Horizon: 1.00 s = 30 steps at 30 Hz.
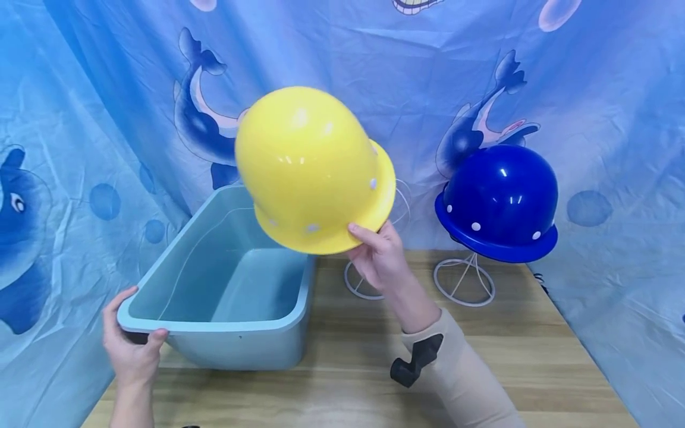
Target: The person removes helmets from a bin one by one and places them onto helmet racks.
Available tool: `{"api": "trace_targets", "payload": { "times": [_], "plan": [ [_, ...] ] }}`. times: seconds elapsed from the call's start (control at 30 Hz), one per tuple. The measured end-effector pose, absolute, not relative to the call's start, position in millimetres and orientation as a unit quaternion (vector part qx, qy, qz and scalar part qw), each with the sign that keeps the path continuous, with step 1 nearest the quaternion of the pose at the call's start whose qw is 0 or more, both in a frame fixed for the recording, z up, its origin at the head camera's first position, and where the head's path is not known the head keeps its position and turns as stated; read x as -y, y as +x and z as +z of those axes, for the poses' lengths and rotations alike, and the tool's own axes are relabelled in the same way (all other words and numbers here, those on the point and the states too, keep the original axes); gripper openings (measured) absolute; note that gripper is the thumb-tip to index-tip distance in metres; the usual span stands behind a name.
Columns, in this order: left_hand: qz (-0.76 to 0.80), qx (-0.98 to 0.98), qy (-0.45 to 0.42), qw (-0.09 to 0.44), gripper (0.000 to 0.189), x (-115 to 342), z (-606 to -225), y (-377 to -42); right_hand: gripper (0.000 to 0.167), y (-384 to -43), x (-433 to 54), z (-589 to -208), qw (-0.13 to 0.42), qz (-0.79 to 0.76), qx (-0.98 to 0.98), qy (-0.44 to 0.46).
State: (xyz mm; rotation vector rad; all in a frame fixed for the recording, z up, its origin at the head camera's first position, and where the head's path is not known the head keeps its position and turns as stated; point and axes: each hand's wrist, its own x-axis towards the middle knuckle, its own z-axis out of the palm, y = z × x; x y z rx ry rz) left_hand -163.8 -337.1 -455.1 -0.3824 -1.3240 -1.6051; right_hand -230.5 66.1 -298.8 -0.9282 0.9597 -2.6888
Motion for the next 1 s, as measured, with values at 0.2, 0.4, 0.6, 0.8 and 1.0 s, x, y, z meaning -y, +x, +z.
{"api": "trace_targets", "payload": {
  "times": [0.2, 0.4, 0.6, 0.8, 1.0],
  "plan": [
    [-0.660, 0.553, -0.158, 0.484, 0.096, 338, -456, -163, 0.048, -236, -79, -296, 0.015, -0.909, -0.283, -0.305],
    [-0.651, 0.566, -0.145, 0.485, 0.096, 338, -457, -161, 0.048, -240, -88, -298, -0.018, -0.916, -0.272, -0.293],
    [-0.659, 0.555, -0.149, 0.486, 0.096, 336, -457, -163, 0.049, -243, -94, -298, -0.039, -0.911, -0.285, -0.297],
    [-0.669, 0.542, -0.151, 0.485, 0.097, 333, -458, -165, 0.050, -247, -96, -296, -0.066, -0.908, -0.286, -0.301],
    [-0.674, 0.532, -0.159, 0.488, 0.097, 335, -457, -165, 0.050, -249, -98, -301, -0.065, -0.916, -0.255, -0.303]
  ]
}}
